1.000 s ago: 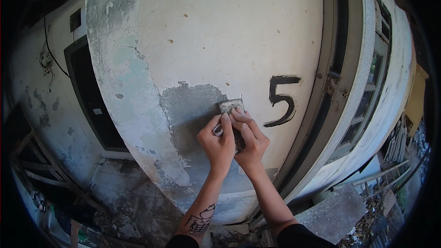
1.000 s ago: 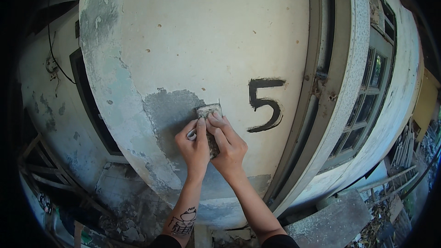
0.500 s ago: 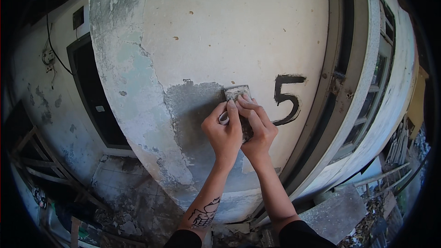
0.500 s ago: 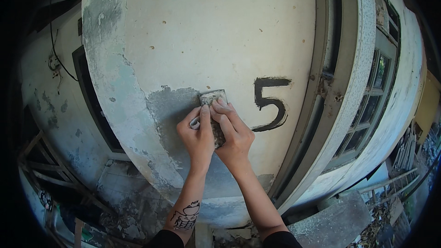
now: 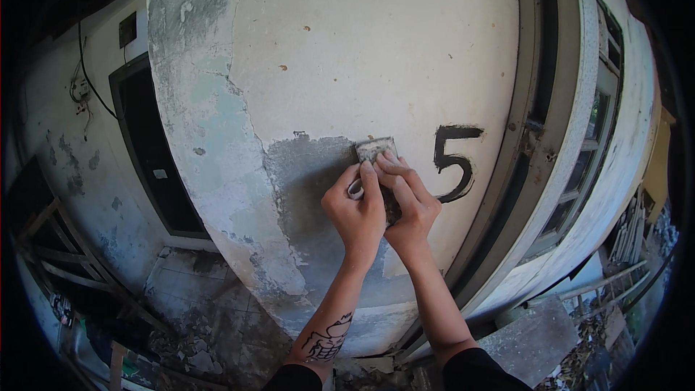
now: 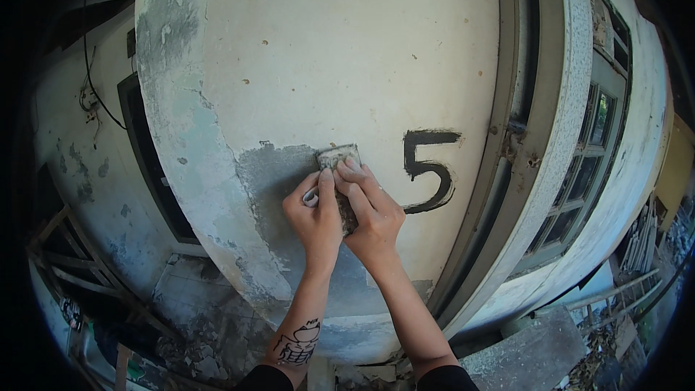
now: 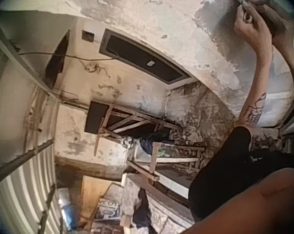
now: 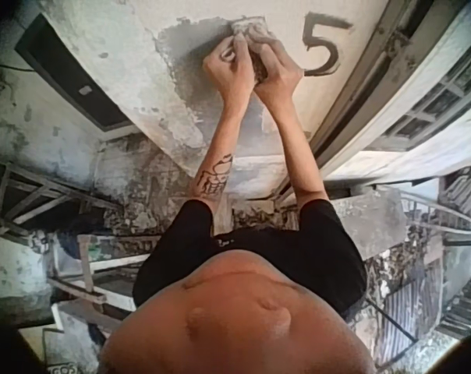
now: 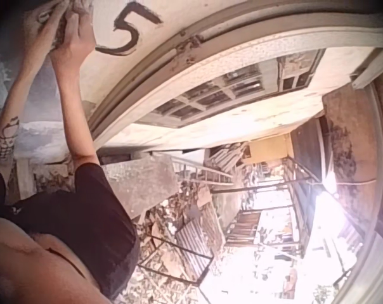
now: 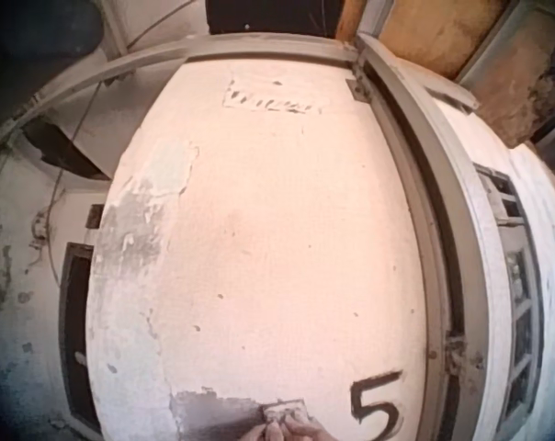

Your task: The person scrapes paint and residue from a weathered wall using a small metal scraper.

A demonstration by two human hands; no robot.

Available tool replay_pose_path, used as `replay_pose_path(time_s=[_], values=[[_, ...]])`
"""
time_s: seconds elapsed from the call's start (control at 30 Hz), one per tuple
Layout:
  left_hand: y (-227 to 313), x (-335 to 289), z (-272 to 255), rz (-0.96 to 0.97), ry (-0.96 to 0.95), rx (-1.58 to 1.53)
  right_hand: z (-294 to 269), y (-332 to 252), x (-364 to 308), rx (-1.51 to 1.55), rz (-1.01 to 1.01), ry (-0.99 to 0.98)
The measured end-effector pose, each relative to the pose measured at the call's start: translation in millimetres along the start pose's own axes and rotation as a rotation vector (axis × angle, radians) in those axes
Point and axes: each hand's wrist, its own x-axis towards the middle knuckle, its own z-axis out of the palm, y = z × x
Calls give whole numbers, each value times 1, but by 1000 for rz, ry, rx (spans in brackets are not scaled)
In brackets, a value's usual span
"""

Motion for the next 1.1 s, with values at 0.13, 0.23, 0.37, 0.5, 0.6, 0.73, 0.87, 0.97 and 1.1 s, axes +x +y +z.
replay_pose_path(time_s=[0.13,0.23,0.37,0.5,0.6,0.73,0.87,0.97,1.1], values=[[5,1,4,-26,-16,-8,-5,-1,5,13,-1,-17],[5,-1,3,8,-15,-35,-12,-6,10,-10,-14,-56],[21,-7,-14,-73,-196,-66,-42,-23,18,-42,40,-212],[32,-18,-32,-86,-344,-72,-70,-13,15,123,235,-259],[36,-24,-40,-77,-428,-84,-81,-13,29,346,563,-169],[34,-38,-57,-162,-411,-9,-77,10,35,178,358,-252],[33,-58,-103,-271,-365,105,-90,-10,47,233,437,-245],[37,-71,-127,-393,-289,185,-102,-23,49,352,512,-160],[43,-87,-131,-530,-228,247,-78,-5,51,173,385,-284]])
